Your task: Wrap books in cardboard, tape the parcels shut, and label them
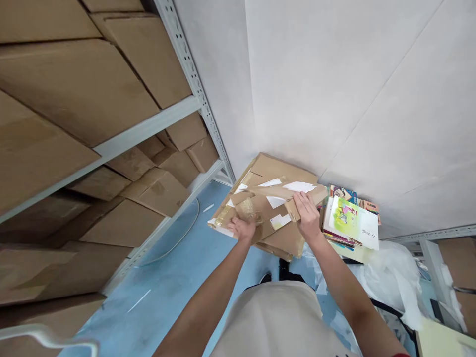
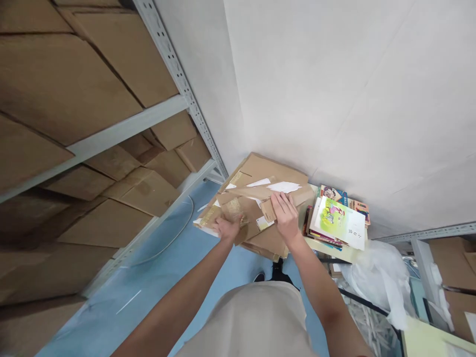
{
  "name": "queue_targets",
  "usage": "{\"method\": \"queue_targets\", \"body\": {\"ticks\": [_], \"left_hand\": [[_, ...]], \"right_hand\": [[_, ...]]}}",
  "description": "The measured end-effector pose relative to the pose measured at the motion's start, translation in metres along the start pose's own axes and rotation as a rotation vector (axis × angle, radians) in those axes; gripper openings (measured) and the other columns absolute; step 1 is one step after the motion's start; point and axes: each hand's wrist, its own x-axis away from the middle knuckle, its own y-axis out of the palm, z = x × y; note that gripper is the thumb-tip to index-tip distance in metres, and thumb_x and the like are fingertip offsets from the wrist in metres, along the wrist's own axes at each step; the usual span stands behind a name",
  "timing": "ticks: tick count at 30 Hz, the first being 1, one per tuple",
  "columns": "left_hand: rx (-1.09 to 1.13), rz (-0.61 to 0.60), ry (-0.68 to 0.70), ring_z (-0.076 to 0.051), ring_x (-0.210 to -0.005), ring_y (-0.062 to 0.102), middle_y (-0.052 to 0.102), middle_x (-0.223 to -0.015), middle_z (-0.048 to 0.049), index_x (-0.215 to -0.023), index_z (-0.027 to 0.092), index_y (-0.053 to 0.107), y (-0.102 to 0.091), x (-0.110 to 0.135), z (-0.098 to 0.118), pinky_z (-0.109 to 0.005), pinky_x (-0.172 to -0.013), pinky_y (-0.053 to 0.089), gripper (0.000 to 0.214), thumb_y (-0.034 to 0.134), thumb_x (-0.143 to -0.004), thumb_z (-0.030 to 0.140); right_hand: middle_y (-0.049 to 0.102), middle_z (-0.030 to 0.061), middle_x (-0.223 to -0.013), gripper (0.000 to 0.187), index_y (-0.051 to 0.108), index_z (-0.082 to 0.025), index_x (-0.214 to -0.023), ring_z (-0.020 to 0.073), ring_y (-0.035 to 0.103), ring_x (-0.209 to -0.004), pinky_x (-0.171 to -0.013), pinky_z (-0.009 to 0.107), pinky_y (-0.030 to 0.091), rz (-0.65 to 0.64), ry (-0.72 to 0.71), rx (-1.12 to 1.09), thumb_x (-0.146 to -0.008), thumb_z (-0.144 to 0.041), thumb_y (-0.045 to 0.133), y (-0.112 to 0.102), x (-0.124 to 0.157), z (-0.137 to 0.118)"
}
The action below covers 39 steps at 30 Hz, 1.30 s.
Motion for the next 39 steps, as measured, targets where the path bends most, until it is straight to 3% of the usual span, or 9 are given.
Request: {"method": "queue_targets", "body": {"ticks": [5,9,13,16,19,22,27,33,39], "left_hand": [[0.319,-0.182,0.052,-0.029,-0.123,0.058,0.064,-0.128,-0.0095,-0.121,0.026,0.058,-0.001,0.033,0.039,-0.041,-0.093,0.054,0.051,0.054,-0.085,0.062],[0.431,-0.22,-0.119,-0.027,-0.1,0.069,0.073,-0.103,-0.0077,-0.1,0.023,0.066,-0.009,0.043,0.06,-0.04,-0.085,0.058,0.036,0.079,-0.066,0.029],[0.421,-0.196,0.034,-0.022,-0.093,0.07,0.075,-0.095,-0.0027,-0.095,0.023,0.065,-0.021,0.044,0.066,-0.038,-0.088,0.056,0.041,0.08,-0.058,0.018],[0.398,-0.279,0.17,-0.02,-0.095,0.07,0.075,-0.1,-0.0025,-0.098,0.024,0.066,-0.025,0.049,0.076,-0.035,-0.09,0.055,0.047,0.084,-0.055,0.026],[0.328,-0.405,0.248,-0.02,-0.09,0.07,0.075,-0.096,-0.003,-0.096,0.024,0.067,-0.014,0.058,0.093,-0.034,-0.086,0.056,0.052,0.088,-0.05,0.031],[0.229,-0.585,0.257,-0.021,-0.087,0.069,0.074,-0.093,-0.004,-0.095,0.024,0.067,0.018,0.077,0.106,-0.033,-0.082,0.057,0.053,0.09,-0.047,0.033],[0.071,-0.95,0.229,-0.018,-0.073,0.068,0.073,-0.083,-0.002,-0.088,0.024,0.065,0.111,0.141,0.094,-0.029,-0.07,0.058,0.055,0.092,-0.043,0.038],[-0.186,-1.341,0.248,-0.018,-0.066,0.066,0.072,-0.078,-0.0016,-0.084,0.021,0.061,0.226,0.265,0.033,-0.028,-0.064,0.057,0.054,0.089,-0.046,0.049],[-0.447,-1.668,0.552,-0.026,-0.097,0.066,0.071,-0.101,-0.0092,-0.1,0.02,0.063,0.305,0.411,-0.053,-0.039,-0.085,0.054,0.054,0.072,-0.066,0.06]], "right_hand": [[0.067,0.0053,-0.13,0.038,0.066,-0.028,-0.126,0.0261,0.052,-0.134,-0.121,0.056,0.024,0.006,-0.04,-0.026,-0.095,-0.03,0.043,-0.004,0.047,-0.01],[0.071,0.0044,-0.122,0.031,0.069,-0.033,-0.118,0.0243,0.058,-0.127,-0.119,0.056,0.029,-0.205,-0.08,-0.081,-0.097,-0.031,0.047,0.005,0.092,-0.012],[0.064,0.0074,-0.134,0.031,0.065,-0.033,-0.124,0.0263,0.052,-0.133,-0.117,0.057,0.03,-0.377,-0.082,-0.06,-0.096,-0.035,0.053,-0.003,0.129,-0.016],[0.052,0.0123,-0.146,0.058,0.058,-0.029,-0.134,0.0353,0.041,-0.14,-0.117,0.064,0.024,-0.263,-0.017,0.071,-0.08,-0.05,0.071,-0.029,0.154,-0.016],[0.044,0.0134,-0.152,0.072,0.05,-0.027,-0.14,0.0379,0.035,-0.143,-0.117,0.065,0.022,0.099,0.161,0.17,-0.076,-0.049,0.074,-0.073,0.174,-0.008],[0.038,0.0135,-0.154,0.077,0.04,-0.025,-0.146,0.0353,0.031,-0.145,-0.118,0.06,0.024,0.494,0.4,0.181,-0.078,-0.046,0.073,-0.121,0.195,-0.001],[0.05,0.0142,-0.145,0.077,0.043,-0.022,-0.141,0.0307,0.046,-0.135,-0.112,0.051,0.038,0.963,0.605,-0.118,-0.078,-0.058,0.068,-0.186,0.25,-0.004],[0.074,0.0052,-0.1,0.039,0.066,-0.023,-0.101,0.0229,0.068,-0.093,-0.086,0.037,0.053,1.289,0.719,-0.226,-0.079,-0.054,0.07,-0.248,0.376,-0.022],[0.074,0.0035,-0.085,0.032,0.067,-0.023,-0.086,0.0206,0.066,-0.079,-0.077,0.034,0.053,1.589,0.802,-0.215,-0.074,-0.052,0.074,-0.3,0.519,-0.027]]}}
